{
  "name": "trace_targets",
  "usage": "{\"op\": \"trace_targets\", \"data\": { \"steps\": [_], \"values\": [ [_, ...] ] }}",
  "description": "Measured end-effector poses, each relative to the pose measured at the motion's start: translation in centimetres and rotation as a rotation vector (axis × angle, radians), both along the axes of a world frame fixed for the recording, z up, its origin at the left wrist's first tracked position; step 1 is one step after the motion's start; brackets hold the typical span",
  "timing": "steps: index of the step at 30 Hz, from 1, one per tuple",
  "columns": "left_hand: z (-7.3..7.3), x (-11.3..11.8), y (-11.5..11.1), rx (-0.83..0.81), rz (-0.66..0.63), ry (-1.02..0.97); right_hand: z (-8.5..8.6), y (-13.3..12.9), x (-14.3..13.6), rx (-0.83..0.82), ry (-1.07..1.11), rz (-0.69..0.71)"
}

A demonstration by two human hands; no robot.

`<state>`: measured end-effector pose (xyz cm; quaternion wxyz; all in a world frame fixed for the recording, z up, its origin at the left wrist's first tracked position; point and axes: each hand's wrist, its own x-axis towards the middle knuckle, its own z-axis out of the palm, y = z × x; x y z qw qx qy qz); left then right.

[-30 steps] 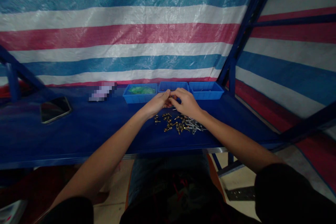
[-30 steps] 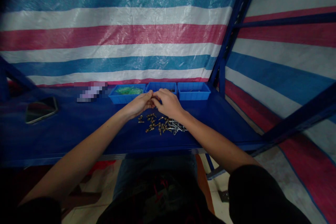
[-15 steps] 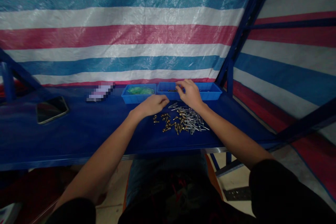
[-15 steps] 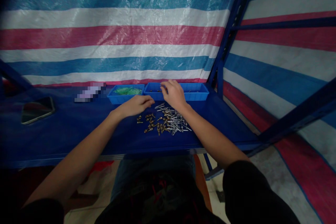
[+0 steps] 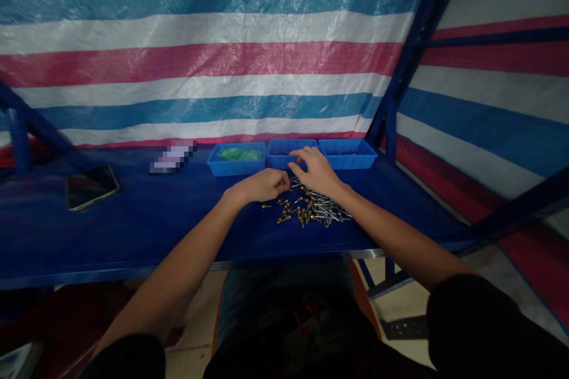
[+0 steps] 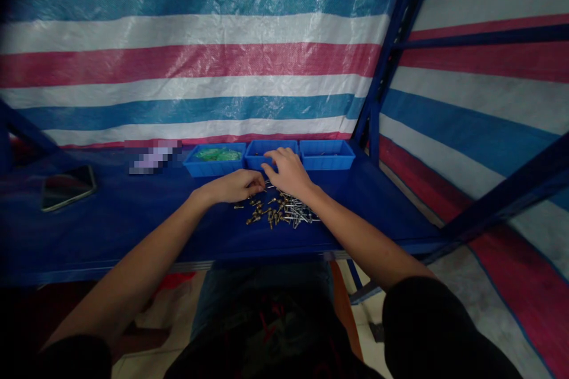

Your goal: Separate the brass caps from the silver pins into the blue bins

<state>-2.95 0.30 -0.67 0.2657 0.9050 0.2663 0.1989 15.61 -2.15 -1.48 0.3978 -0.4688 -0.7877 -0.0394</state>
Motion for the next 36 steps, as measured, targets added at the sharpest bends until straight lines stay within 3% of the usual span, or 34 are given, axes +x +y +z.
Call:
{"op": "trace_targets", "data": {
  "steps": [5,11,16,22,27,36],
  "values": [
    [0.4,0.2,0.2,0.010,0.167,-0.149,0.1,-0.1,0.1,-0.014,0.013,0.099],
    [0.6,0.9,0.1,-0.217,0.349,-0.362,0.4,-0.5,0.1,0.017,0.080,0.152],
    [0.8,1.8,-0.9,-0.418,0.348,-0.560,0.5,-0.5,-0.6,-0.071,0.264,-0.050],
    [0.9,2.0,-1.3,-0.614,0.265,-0.665,0.7,-0.6,-0.9,-0.145,0.428,0.056],
    [0.6,2.5,-1.7,-0.699,0.197,-0.710,0.8,-1.0,-1.2,-0.078,0.398,-0.027],
    [1.1,3.2,-2.3,-0.773,0.302,-0.855,0.2,-1.2,-1.5,-0.056,0.253,-0.059]
  ]
}}
